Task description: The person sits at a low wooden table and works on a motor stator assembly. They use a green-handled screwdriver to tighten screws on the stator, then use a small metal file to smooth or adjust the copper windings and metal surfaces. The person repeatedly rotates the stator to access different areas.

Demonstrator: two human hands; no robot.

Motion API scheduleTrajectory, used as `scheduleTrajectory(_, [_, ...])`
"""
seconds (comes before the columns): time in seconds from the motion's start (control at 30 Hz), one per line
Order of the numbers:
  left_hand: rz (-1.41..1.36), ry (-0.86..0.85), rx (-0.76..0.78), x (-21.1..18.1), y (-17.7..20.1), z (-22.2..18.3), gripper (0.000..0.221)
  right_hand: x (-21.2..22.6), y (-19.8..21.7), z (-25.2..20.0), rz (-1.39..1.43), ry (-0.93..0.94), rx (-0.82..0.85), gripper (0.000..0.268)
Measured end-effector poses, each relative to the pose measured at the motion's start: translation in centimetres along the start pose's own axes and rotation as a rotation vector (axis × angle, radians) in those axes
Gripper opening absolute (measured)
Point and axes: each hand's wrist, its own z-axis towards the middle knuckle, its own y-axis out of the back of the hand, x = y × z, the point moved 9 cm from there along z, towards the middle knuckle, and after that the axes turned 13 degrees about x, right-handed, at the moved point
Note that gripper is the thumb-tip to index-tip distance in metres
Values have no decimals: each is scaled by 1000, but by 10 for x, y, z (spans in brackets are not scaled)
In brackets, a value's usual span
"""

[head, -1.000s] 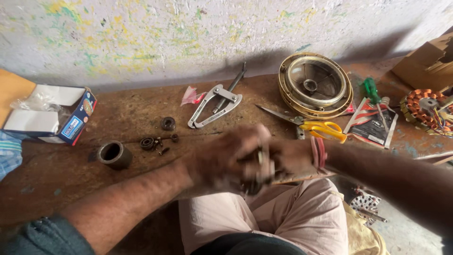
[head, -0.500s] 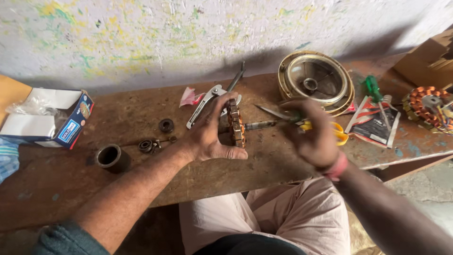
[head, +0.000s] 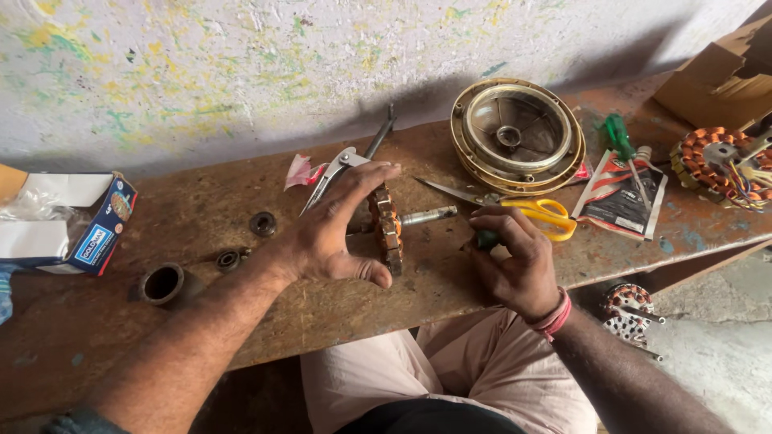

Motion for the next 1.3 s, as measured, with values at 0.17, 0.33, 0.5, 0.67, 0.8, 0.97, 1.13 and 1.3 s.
scheduleTrajectory(0.17, [137,51,65,-8,14,1,107,-15,0,-2,135,-126,-19,41])
scheduleTrajectory(0.33, [238,117,33,-9,31,11,60,-35,-8,-9,325,-267,-51,44])
scheduleTrajectory(0.5, [289,370,41,-1,28,19,41,-33,-5,-11,298,-214,-101,40])
scheduleTrajectory(0.67, [357,215,-297,-30,29,17,41,-26,0,-8,184,-164,-71,35])
scheduleTrajectory(0.8, [202,71,-438,-26,26,17,39,-14,-2,1,51,-174,-20,32])
scheduleTrajectory(0.97, [-86,182,-322,4,7,30,73,17,-16,15,119,-11,48,26])
scheduleTrajectory(1.13, [-218,347,-176,22,0,39,81,12,-22,42,114,-86,58,20])
scheduleTrajectory(1.3, [-301,401,-99,25,1,40,82,39,-40,60,6,151,108,26])
